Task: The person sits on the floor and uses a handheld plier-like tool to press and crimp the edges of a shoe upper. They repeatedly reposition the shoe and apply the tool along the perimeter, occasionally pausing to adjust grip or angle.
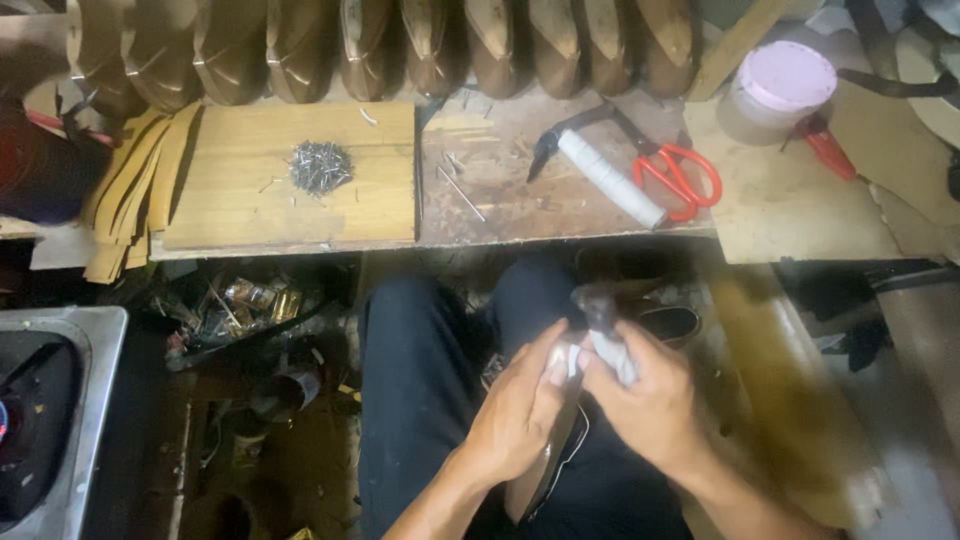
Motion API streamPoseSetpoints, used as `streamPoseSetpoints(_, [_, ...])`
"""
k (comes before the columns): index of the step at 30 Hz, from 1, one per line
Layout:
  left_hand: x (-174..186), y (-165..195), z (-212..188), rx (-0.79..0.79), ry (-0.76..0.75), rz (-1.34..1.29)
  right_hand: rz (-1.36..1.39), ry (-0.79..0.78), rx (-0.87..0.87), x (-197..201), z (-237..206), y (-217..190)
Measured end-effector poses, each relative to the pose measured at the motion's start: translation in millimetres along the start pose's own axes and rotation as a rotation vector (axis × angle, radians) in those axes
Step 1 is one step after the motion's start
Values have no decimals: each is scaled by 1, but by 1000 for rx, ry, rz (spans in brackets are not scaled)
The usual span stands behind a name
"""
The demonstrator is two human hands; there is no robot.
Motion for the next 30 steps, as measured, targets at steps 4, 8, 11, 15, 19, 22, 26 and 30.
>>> streamPoseSetpoints(4, [-1,2,-2,49,-11,-12,260,-186,-350,4,7,9])
streamPoseSetpoints(8, [1,2,-4,58,-16,-33,70,-219,-368,16,-6,17])
streamPoseSetpoints(11, [4,0,-5,18,50,11,100,-328,-473,25,-30,20])
streamPoseSetpoints(15, [1,0,-4,9,62,44,155,-489,-601,27,-54,20])
streamPoseSetpoints(19, [-8,10,-1,50,19,87,222,-435,-376,34,-57,12])
streamPoseSetpoints(22, [-11,20,3,93,-9,126,-256,-580,-502,48,-55,8])
streamPoseSetpoints(26, [-12,30,8,100,-16,170,-316,-450,-43,65,-43,-6])
streamPoseSetpoints(30, [-12,29,9,124,-65,169,-318,-530,107,78,-28,-20])
Point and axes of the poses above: each hand's wrist, its own z-axis towards the middle knuckle, its own x-axis out of the back of the hand, y = z × x, the point moved 1 cm from there along z, towards the middle knuckle, and after that the axes turned 2 degrees about z, right-handed, at the moved point
